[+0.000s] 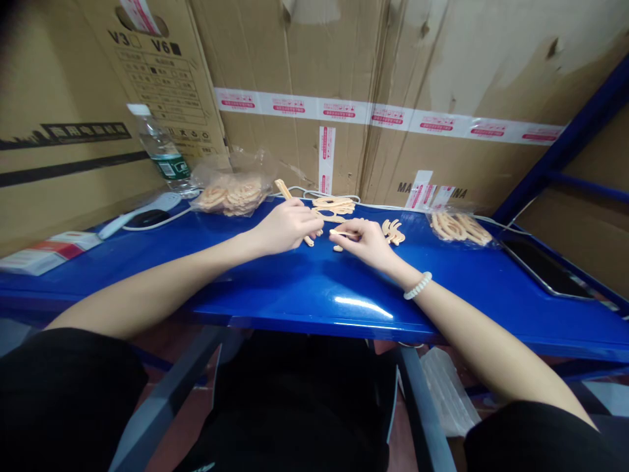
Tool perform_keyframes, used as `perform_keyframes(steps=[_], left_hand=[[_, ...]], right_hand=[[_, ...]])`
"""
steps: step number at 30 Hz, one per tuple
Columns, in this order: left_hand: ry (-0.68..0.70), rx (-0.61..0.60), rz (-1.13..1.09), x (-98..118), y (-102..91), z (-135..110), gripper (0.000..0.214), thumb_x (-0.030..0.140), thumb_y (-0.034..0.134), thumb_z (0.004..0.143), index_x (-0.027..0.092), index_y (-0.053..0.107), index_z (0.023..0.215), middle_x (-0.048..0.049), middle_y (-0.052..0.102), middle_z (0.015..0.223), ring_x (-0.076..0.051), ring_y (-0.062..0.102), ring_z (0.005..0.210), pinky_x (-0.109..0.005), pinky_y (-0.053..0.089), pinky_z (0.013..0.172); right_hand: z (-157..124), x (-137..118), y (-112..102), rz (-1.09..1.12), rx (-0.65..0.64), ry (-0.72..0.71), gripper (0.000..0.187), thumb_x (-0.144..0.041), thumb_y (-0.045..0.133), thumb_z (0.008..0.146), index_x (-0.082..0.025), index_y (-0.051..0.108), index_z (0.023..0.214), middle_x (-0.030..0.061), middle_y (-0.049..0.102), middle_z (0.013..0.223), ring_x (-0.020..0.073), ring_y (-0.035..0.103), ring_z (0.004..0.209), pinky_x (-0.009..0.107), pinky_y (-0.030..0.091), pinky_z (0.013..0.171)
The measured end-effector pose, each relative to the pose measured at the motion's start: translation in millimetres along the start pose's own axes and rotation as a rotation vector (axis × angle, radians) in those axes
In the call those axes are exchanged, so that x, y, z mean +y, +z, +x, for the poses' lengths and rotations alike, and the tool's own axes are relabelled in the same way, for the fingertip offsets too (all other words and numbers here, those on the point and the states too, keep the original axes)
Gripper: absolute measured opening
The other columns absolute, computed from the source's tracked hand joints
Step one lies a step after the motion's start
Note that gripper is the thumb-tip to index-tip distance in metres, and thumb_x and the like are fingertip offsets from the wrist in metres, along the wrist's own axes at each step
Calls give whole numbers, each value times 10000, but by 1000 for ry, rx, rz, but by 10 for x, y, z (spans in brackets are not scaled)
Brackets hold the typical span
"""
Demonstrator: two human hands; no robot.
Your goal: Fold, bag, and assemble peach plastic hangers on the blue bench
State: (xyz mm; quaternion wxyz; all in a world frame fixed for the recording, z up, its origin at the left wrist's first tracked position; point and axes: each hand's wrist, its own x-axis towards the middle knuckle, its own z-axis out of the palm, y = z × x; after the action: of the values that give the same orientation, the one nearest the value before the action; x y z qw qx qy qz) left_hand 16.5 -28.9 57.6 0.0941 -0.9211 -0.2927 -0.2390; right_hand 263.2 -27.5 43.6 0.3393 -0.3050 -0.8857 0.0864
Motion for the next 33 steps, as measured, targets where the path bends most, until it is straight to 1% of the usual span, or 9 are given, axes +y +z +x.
perform_keyframes(steps=[5, 8, 12, 17, 20, 23, 25, 29, 33], left_hand=[[-68, -23, -2, -324, -54, -19, 143, 250, 570, 968, 192, 662, 1062, -88, 743, 1014, -233, 669, 929, -381, 407, 977], [-73, -92, 38, -518, 31, -53, 148, 289, 587, 961, 182, 670, 1021, -88, 720, 933, -238, 649, 907, -367, 408, 944], [-3, -229, 20, -641, 132, -96, 154, 285, 563, 953, 188, 673, 907, -74, 680, 875, -237, 613, 913, -326, 425, 857], [31, -278, -166, -616, 98, -121, 162, 236, 596, 878, 193, 662, 1019, -70, 682, 1025, -215, 607, 981, -295, 442, 851], [-46, -241, -205, -564, 74, -131, 297, 361, 651, 854, 176, 661, 1086, -73, 670, 998, -215, 616, 909, -302, 454, 830], [-119, -221, -152, -497, 111, -138, 472, 551, 644, 864, 173, 677, 1144, -99, 647, 1058, -253, 619, 977, -338, 466, 888], [-144, -222, -104, -448, 156, -136, 494, 599, 617, 883, 172, 693, 1121, -115, 630, 1114, -271, 616, 1022, -358, 465, 921], [-141, -238, -81, -344, 202, -119, 361, 501, 597, 926, 158, 706, 953, -98, 630, 1044, -238, 628, 947, -329, 468, 867], [-42, -223, -101, -244, 195, -108, 310, 458, 629, 916, 160, 715, 907, -76, 630, 984, -211, 620, 886, -310, 462, 832]], right_hand=[[-6, 119, -31, -300, -87, -113, 272, -418, 581, 1008, -212, 757, 1018, 85, 709, 914, 267, 589, 928, 482, 375, 977], [-3, 147, 12, -302, -166, -136, 234, -353, 559, 1016, -207, 737, 1058, 111, 712, 1060, 298, 584, 1044, 505, 386, 991], [-5, 188, 58, -264, -245, -125, 225, -326, 546, 1023, -203, 734, 1026, 113, 712, 1106, 295, 608, 1072, 542, 381, 1036], [-12, 223, 53, -227, -260, -119, 235, -334, 556, 1024, -194, 745, 1033, 118, 708, 1101, 291, 625, 1063, 546, 395, 1040], [-13, 217, 44, -222, -248, -120, 227, -338, 587, 1005, -189, 748, 1062, 129, 701, 1111, 300, 623, 1072, 529, 423, 1016], [-12, 214, 36, -198, -256, -107, 237, -346, 601, 991, -182, 748, 1080, 137, 695, 1117, 307, 628, 1077, 537, 417, 1040], [-10, 219, 31, -171, -276, -89, 244, -351, 594, 991, -176, 748, 1064, 136, 699, 1104, 308, 635, 1070, 563, 383, 1083], [-7, 232, 31, -155, -281, -52, 248, -347, 582, 992, -170, 753, 1021, 131, 709, 1093, 298, 652, 1030, 606, 321, 1135], [-5, 240, 36, -185, -270, -42, 262, -332, 570, 998, -154, 761, 1025, 138, 704, 1063, 290, 653, 989, 515, 449, 1026]])
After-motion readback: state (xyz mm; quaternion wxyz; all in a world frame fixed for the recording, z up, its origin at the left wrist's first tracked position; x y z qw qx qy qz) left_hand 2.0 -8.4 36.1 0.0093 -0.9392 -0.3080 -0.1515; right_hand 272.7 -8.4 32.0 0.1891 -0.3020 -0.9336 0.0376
